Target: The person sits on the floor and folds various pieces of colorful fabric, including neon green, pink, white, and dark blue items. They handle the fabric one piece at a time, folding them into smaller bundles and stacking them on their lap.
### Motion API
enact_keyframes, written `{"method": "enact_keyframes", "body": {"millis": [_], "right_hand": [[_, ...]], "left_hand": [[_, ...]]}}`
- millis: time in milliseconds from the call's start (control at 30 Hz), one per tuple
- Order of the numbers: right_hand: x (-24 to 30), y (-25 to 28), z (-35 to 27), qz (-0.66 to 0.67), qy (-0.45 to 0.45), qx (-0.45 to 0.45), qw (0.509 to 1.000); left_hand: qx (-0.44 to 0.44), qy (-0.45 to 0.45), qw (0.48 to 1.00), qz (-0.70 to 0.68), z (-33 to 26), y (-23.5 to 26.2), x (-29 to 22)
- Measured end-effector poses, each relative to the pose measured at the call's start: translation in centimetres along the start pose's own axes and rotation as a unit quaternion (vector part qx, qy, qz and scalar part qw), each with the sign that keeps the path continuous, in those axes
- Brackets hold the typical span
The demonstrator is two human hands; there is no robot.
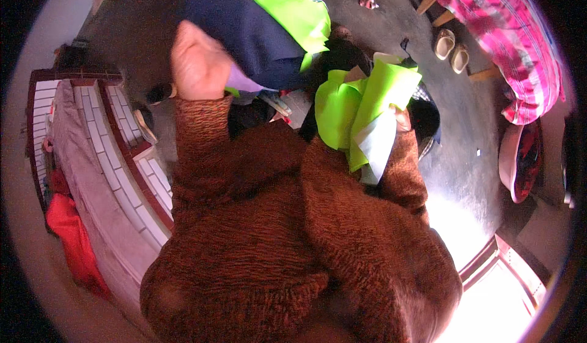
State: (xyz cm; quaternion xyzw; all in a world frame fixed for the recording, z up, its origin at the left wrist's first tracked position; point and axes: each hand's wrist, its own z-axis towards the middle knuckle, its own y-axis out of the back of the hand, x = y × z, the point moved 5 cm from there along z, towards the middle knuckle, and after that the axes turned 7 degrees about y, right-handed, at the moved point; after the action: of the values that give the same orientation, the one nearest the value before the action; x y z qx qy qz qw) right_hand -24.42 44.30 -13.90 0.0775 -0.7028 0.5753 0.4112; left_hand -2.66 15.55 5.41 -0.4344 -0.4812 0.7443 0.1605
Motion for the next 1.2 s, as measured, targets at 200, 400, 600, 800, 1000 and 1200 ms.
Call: {"method": "enact_keyframes", "body": {"millis": [200, 400, 600, 800, 1000, 1200], "right_hand": [[-0.1, 0.3, -0.1, -0.016, -0.04, 0.03, 0.999], [0.2, 0.3, -1.1, -0.037, -0.039, 0.006, 0.999], [0.2, 0.1, -0.9, -0.029, -0.043, 0.012, 0.999], [-1.2, -0.8, 0.2, -0.007, -0.07, 0.042, 0.997], [-0.5, -0.6, -0.2, -0.018, -0.067, 0.036, 0.997], [-0.7, -1.0, -0.1, -0.005, -0.072, 0.047, 0.996]], "left_hand": [[-0.052, -0.006, 0.993, 0.109, 5.4, -5.0, 2.0], [0.06, -0.166, 0.969, 0.173, 9.6, -11.7, -4.6], [-0.225, -0.138, 0.913, 0.311, 5.0, -3.6, -6.8], [-0.355, 0.052, 0.867, 0.346, -5.1, 21.1, -8.7], [-0.45, 0.02, 0.77, 0.452, -4.2, 13.8, -7.1], [-0.459, -0.073, 0.631, 0.621, -4.9, 17.2, -12.7]]}}
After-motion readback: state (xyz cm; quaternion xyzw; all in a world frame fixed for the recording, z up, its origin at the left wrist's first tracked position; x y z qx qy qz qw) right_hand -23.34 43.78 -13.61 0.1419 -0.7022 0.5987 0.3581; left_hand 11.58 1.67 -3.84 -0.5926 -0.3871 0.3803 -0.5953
